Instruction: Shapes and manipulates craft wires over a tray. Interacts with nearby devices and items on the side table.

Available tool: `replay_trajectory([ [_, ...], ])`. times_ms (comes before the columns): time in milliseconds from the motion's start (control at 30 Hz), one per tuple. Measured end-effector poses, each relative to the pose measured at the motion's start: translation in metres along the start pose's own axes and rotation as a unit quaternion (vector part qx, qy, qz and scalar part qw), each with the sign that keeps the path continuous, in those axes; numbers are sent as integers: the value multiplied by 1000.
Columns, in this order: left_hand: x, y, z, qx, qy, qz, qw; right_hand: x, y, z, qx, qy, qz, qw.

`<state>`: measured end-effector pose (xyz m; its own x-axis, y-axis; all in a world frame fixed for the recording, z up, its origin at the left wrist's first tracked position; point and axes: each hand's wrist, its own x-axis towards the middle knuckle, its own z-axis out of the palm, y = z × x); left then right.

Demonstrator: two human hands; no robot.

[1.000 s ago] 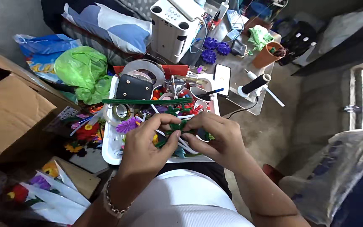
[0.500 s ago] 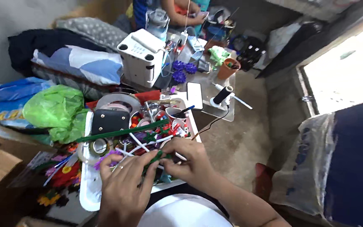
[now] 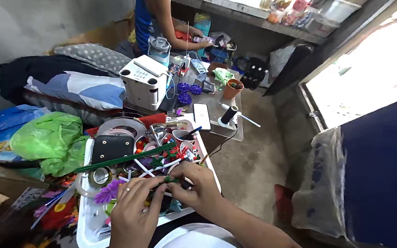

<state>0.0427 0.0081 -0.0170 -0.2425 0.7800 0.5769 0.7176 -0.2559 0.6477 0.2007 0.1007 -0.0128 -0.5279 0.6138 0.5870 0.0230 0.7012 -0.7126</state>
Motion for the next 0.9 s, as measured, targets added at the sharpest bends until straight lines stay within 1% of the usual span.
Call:
replay_trajectory([
  [100,1,0,0,-3,2,14,1000,2,0,-6,31,-36,20,999],
  [200,2,4,-2,-27,8,-18,999,3,0,-10,31,-55,-3,998],
  [300,3,6,-5,-57,-20,-38,997,4,-1,-12,18,-58,-7,998],
  [400,6,8,-11,-83,-55,-50,994,5,-2,-13,50,-69,40,996],
  [533,8,9,-12,-65,-56,-55,995,9,2,-18,142,-109,130,975],
  [600,7,10,-12,-63,-68,-75,993,11,3,-20,155,-121,147,969],
  [700,6,9,-11,-78,-76,-98,989,12,3,-20,112,-126,118,979],
  [833,6,11,-10,-54,-61,-92,992,14,0,-20,53,-129,88,986],
  [900,6,12,-9,-53,-56,-97,992,13,-1,-18,22,-120,60,991],
])
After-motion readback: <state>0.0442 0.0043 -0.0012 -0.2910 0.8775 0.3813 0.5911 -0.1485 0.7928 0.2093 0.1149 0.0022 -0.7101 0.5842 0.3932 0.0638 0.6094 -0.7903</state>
